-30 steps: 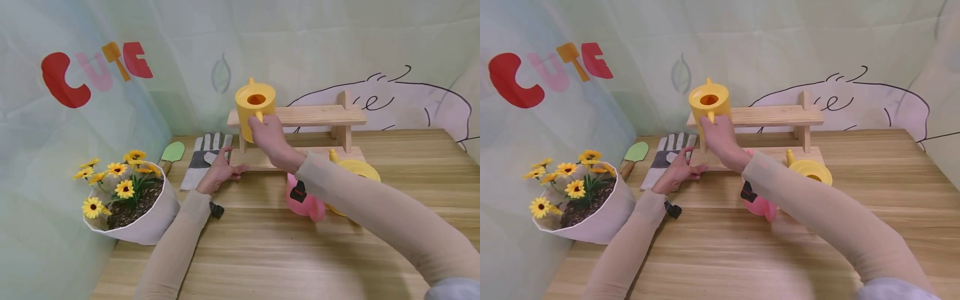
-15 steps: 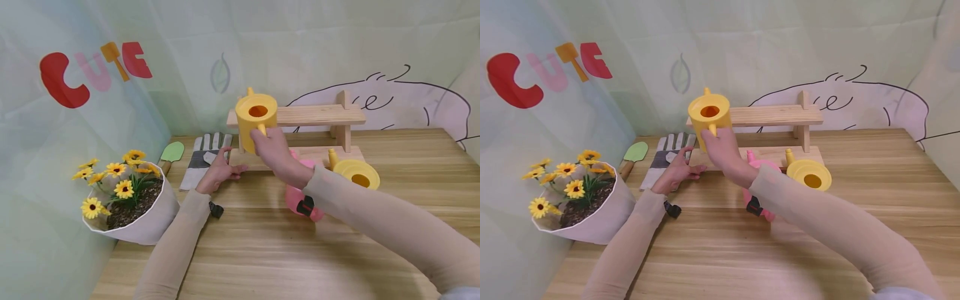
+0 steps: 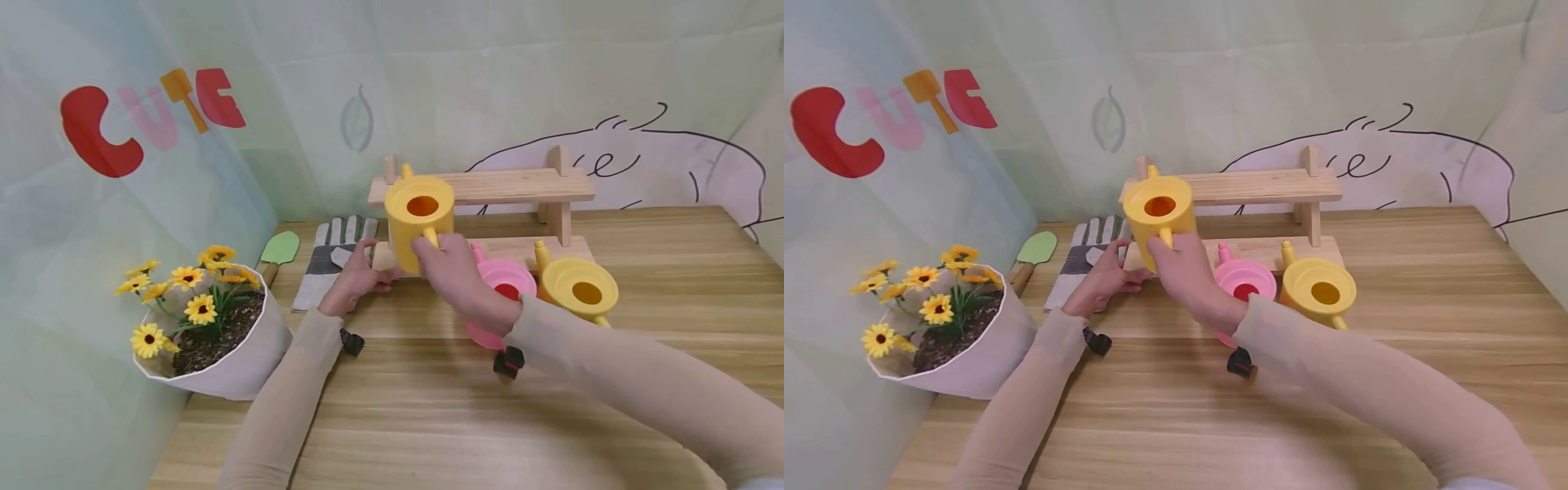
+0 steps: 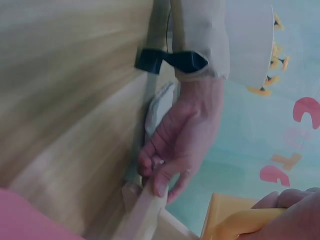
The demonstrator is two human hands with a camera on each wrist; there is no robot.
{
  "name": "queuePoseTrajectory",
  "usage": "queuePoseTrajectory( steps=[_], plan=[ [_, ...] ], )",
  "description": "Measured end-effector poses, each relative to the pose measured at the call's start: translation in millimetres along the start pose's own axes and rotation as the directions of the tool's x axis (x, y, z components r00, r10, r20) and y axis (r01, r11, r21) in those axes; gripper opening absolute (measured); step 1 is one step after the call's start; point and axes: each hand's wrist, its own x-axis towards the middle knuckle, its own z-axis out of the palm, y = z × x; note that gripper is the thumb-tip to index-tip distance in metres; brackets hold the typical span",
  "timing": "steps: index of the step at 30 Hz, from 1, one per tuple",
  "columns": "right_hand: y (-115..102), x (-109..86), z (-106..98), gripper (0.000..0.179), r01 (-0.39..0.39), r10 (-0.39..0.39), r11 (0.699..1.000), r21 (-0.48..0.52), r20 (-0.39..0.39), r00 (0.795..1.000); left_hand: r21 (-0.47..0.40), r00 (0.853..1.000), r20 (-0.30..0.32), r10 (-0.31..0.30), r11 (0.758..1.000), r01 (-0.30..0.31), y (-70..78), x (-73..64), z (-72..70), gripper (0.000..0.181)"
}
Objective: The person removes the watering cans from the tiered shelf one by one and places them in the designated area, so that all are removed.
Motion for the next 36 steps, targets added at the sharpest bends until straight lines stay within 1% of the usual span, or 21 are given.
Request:
queuePoseTrajectory(
  steps=[5, 8, 14, 20, 24, 30, 34, 36],
  plan=[
    [8.1, -9.7, 0.0, 0.038, -0.038, 0.039, 0.999, -0.011, 0.025, 0.999, -0.008, 1.0, 0.003, -0.009, 1.0, 0.009, 0.8, 0.5, 0.2, 0.092],
    [12.7, -15.1, -0.1, 0.038, -0.045, 0.046, 0.999, -0.012, 0.048, 0.998, -0.007, 1.0, 0.002, -0.018, 1.0, 0.018, 1.2, 0.4, 0.1, 0.091],
    [21.3, -25.8, -0.1, 0.037, -0.065, 0.067, 0.998, -0.026, 0.069, 0.995, -0.001, 1.0, -0.004, -0.03, 1.0, 0.03, 0.4, 1.1, -0.2, 0.092],
    [33.3, -32.6, 2.0, 0.039, -0.096, 0.1, 0.994, -0.058, 0.061, 0.993, -0.002, 0.999, -0.004, -0.034, 0.999, 0.034, 0.4, 1.0, -0.3, 0.093],
    [44.3, -33.0, 3.1, 0.039, -0.139, 0.141, 0.99, -0.037, 0.051, 0.989, 0.0, 0.999, -0.008, -0.04, 0.999, 0.04, 1.7, 0.1, 0.2, 0.094],
    [57.3, -34.1, 3.3, 0.039, -0.208, 0.207, 0.978, 0.008, 0.069, 0.976, -0.001, 0.999, -0.014, -0.043, 0.999, 0.043, 2.0, 0.3, 0.6, 0.093],
    [58.4, -40.4, 4.1, 0.039, -0.225, 0.223, 0.974, 0.016, 0.071, 0.972, 0.004, 0.999, -0.016, -0.044, 0.999, 0.044, 1.9, 0.4, 0.7, 0.092],
    [58.4, -44.3, 4.9, 0.039, -0.209, 0.207, 0.978, 0.015, 0.068, 0.976, 0.008, 0.999, -0.017, -0.044, 0.999, 0.044, 1.9, 0.4, 0.9, 0.091]
  ],
)
